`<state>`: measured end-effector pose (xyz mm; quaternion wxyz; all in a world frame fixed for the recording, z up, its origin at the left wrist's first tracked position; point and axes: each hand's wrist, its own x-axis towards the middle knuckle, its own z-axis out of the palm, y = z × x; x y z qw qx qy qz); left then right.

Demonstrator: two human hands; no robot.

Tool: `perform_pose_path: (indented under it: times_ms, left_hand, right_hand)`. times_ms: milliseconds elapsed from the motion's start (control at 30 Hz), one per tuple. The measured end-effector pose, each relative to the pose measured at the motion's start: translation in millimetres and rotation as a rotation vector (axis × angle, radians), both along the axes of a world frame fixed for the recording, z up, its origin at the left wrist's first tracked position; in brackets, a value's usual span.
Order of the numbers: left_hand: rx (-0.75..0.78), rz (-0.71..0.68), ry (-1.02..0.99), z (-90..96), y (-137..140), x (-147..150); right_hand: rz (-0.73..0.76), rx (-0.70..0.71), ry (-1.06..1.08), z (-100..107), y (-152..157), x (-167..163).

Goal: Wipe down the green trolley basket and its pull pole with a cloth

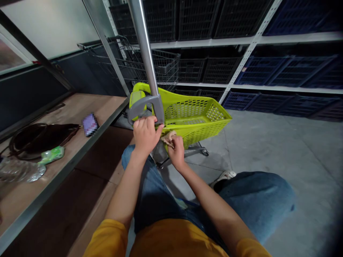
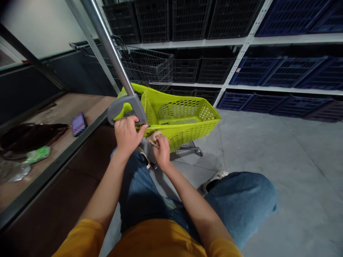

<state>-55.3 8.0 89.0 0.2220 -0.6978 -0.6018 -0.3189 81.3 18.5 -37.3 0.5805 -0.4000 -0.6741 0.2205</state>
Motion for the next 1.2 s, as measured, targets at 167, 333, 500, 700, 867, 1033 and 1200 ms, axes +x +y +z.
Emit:
perform_pose_path:
  times_ms: [167, 333, 500, 700, 867, 1033, 1200]
  left_hand:
    - [-0.017, -0.011, -0.001, 2.3, -1.1, -0.7]
    - [-0.013, -0.007, 0.032, 4.6, -2.3, -1.0]
    - [-0.019, -0.001, -0.002, 2.8, -1.3, -1.7]
    - [0.022, 0.004, 0.029, 0.3, 0.5, -2.2]
    - [0.022, -0.005, 0.008, 1.1, 0.2, -2.5]
    - [0.014, 0.0, 0.016, 3.6, -2.1, -2.9]
    - [0.001, -0.009, -0.015, 3.5, -3.5, -2.9]
  right_hand:
    - [0.106, 0.244, -0.304, 7.2, 5.5, 2.2]
    - [0.067, 0.348, -0.403, 2.5, 29.4, 27.2]
    - [-0.133, 0.232, -0.208, -6.7, 60.3, 77.4]
    - [-0.398, -0.013, 0.017, -9.1, 70.8, 99.0]
    - [-0.224, 0.036, 0.007, 5.5, 32.6, 42.7]
    - [-0.029, 0.11, -0.093, 17.6, 7.5, 11.7]
    - [-0.039, 0.115, -0.154, 10.2, 29.3, 46.2]
